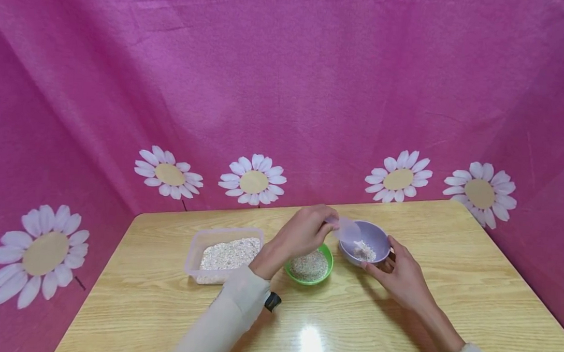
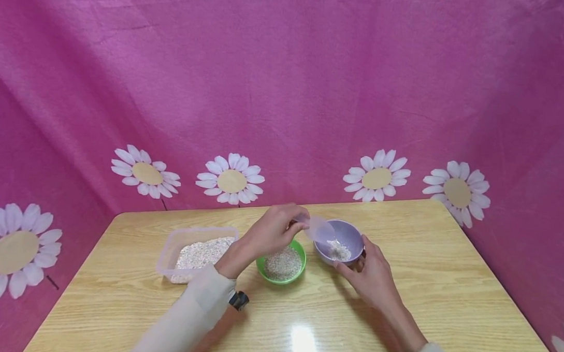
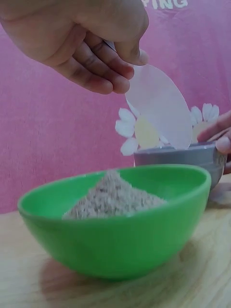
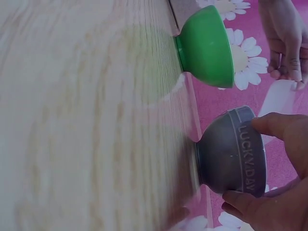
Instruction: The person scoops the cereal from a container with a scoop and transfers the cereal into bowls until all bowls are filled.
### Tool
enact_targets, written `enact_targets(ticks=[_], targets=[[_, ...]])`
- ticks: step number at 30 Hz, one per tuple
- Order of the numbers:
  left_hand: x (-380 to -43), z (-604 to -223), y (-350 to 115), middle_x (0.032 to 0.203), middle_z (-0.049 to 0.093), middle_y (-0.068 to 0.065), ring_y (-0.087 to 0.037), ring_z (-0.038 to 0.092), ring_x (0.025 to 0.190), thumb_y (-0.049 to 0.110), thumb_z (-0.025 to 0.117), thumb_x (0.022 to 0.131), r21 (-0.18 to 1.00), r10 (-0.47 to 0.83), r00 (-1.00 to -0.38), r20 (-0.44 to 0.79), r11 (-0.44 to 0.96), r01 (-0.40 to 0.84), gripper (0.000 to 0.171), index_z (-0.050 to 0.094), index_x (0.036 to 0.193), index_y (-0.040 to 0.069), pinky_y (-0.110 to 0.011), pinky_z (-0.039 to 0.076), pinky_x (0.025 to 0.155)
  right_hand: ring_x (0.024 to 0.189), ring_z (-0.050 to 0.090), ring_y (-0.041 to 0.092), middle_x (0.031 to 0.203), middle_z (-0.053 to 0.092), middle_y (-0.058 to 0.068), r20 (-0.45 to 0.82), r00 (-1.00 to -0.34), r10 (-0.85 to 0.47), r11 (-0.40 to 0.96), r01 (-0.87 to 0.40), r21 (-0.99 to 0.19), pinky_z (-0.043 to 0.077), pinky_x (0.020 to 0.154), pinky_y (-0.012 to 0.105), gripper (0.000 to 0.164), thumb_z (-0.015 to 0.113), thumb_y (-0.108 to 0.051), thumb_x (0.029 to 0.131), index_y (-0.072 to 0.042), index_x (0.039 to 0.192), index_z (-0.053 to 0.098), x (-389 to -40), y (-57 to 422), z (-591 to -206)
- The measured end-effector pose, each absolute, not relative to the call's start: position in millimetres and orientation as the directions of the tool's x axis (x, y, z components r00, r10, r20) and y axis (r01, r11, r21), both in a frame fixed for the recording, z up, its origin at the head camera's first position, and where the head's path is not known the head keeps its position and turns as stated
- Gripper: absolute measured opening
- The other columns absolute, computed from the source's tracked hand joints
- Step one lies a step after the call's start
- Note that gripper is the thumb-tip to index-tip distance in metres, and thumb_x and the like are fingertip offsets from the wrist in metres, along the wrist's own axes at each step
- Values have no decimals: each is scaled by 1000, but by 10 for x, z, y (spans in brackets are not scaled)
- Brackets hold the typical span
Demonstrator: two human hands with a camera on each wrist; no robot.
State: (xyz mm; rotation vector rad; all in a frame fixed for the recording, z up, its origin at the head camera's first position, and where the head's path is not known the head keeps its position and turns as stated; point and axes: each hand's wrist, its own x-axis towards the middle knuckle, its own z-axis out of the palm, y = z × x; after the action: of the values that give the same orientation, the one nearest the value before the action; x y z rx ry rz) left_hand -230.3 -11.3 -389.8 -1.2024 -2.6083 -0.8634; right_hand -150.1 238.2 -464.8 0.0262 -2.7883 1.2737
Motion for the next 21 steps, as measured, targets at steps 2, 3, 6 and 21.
enact_targets(ticks=[2, 3, 6, 21], targets=[[-2299, -3862, -119, 112, 77, -7, -13, 67, 93, 16, 64, 109, 437, 648, -673, 358, 521, 734, 18, 75, 118, 4, -19, 56, 84, 141, 51, 58, 155, 39, 45, 78, -997, 14, 654, -50, -755, 53, 106, 51, 102, 84, -32, 95, 19, 160, 24, -1507, 2379, -4646], [-2297, -3852, -123, 112, 77, -7, -12, 67, 92, 16, 64, 109, 435, 646, -673, 360, 522, 733, 18, 75, 118, 4, -19, 55, 83, 141, 51, 58, 155, 38, 45, 77, -997, 13, 653, -50, -755, 53, 105, 50, 102, 84, -32, 96, 19, 160, 24, -1509, 2378, -4645], [-2287, -3844, -143, 112, 77, -8, -14, 68, 93, 16, 65, 109, 439, 641, -673, 368, 518, 734, 19, 75, 118, 3, -20, 56, 84, 141, 52, 57, 156, 38, 44, 75, -997, 14, 651, -47, -757, 53, 106, 50, 102, 84, -32, 96, 19, 160, 24, -1507, 2372, -4641], [-2199, -3964, -727, 104, 76, -8, -15, 73, 90, 11, 70, 105, 591, 495, -746, 445, 464, 660, 15, 74, 116, 2, -25, 60, 79, 131, 56, 62, 159, 39, 40, 233, -971, 50, 734, -123, -667, 50, 107, 71, 98, 87, -29, 90, 15, 159, 31, -1433, 2350, -4479]])
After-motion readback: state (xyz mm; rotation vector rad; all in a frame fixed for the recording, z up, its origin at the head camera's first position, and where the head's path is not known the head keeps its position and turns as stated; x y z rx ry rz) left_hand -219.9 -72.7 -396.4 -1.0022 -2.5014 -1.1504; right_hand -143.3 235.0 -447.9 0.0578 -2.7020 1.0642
